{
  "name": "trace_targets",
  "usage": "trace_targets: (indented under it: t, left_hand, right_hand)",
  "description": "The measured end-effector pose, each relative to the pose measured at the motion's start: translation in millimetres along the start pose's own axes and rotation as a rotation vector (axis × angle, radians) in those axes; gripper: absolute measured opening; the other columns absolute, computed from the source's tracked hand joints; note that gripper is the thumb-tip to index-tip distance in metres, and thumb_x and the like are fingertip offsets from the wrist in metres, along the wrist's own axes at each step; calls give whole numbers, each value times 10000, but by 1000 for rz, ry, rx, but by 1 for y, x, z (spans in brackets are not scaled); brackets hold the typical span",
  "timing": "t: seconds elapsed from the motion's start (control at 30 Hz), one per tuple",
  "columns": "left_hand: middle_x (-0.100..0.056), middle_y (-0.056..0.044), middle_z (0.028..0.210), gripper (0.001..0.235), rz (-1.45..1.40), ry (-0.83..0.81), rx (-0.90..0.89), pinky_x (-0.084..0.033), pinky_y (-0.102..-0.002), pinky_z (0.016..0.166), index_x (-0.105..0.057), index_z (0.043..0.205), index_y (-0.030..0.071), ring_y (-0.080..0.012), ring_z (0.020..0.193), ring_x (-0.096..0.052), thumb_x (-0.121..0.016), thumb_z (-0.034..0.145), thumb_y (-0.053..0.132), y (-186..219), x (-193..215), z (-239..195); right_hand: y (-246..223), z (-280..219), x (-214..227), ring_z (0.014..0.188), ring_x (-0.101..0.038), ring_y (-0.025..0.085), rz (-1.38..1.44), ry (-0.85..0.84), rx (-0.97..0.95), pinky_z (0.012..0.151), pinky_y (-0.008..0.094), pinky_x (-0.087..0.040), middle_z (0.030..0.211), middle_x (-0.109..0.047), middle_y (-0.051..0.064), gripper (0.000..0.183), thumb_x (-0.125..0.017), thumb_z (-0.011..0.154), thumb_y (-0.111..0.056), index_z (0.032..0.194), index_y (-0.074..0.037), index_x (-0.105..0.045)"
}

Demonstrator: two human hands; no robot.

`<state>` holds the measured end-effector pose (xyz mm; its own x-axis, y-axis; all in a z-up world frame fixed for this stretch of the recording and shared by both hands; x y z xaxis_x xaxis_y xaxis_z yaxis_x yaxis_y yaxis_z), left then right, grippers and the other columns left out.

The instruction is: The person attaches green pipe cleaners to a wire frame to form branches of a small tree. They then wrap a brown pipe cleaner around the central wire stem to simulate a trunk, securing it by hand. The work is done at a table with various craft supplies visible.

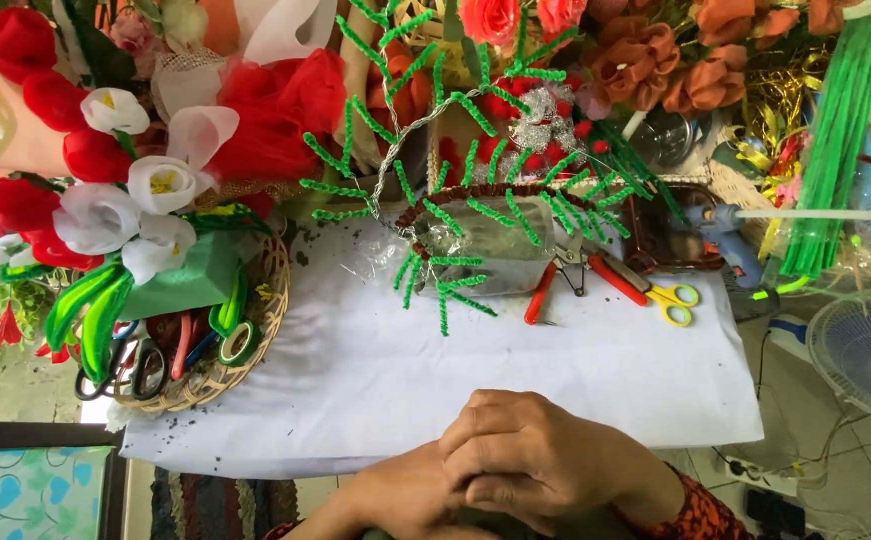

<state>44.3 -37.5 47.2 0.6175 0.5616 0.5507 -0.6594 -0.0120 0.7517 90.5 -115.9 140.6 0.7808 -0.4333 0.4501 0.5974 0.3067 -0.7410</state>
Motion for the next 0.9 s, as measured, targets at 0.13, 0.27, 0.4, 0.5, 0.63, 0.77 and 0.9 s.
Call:
trace_targets:
  t: [0.13,0.27,0.4,0.5,0.63,0.77,0.9]
  left_hand:
    - [-401,-200,1459,416,-119,-86,26,-385,-485,1126,-455,1350,117,-409,1396,-356,-322,1046,367,-2,-5,-8]
    - [-588,-99,1304,350,-173,-84,14,-503,-438,980,-497,1332,176,-329,1141,-619,-373,1048,338,0,-7,-11]
    - [-605,-172,1117,123,-206,-88,-33,-492,-445,812,-553,1060,21,-367,1025,-621,-481,1018,112,14,0,0]
    - [-517,-84,1417,363,-134,-237,153,-477,-347,1044,-506,1313,171,-320,1249,-559,-541,958,106,3,-11,-2]
    - [-530,-154,1371,326,-131,-224,68,-475,-375,1028,-485,1312,109,-332,1291,-520,-485,987,133,7,-17,1]
    - [-543,-160,1298,236,-116,-194,0,-493,-370,975,-521,1218,7,-295,1220,-543,-479,999,86,-15,-47,-13]
    - [-521,-240,1290,737,-169,-183,-167,-508,-451,951,-476,1172,-108,-364,1228,-545,-644,602,327,8,-20,7]
  right_hand:
    - [-3,-4,-1,815,-558,289,-57,-9,-31,763,387,-470,991,-597,143,271,-420,1025,-239,1023,-18,-577]
    - [-8,-7,1,794,-574,282,-72,-49,-31,765,379,-467,910,-579,126,252,-399,1023,-195,946,-10,-552]
    - [-3,-14,-1,771,-549,281,-24,-96,-65,725,378,-446,857,-549,118,222,-435,1010,-166,893,-10,-540]
    - [0,-10,-4,801,-578,295,4,-61,-43,762,379,-483,945,-579,143,208,-404,1008,-131,956,4,-555]
    - [3,-13,-10,865,-590,313,56,-72,-70,814,403,-459,1006,-582,173,231,-377,1011,-136,948,11,-544]
    - [-1,-18,-8,821,-552,309,65,-61,-70,783,406,-455,975,-546,163,151,-434,999,-105,951,3,-527]
    - [-7,-27,0,822,-531,279,18,-81,-103,726,367,-470,955,-543,127,92,-507,975,-43,904,-9,-553]
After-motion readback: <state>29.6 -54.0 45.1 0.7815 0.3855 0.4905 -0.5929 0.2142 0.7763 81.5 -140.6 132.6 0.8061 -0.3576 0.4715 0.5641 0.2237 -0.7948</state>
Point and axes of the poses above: each hand's wrist, its own z-axis towards the middle knuckle, its own x-axis out of the back of the hand, y = z × x, the point moved 6 cm from there along z, towards the middle knuckle
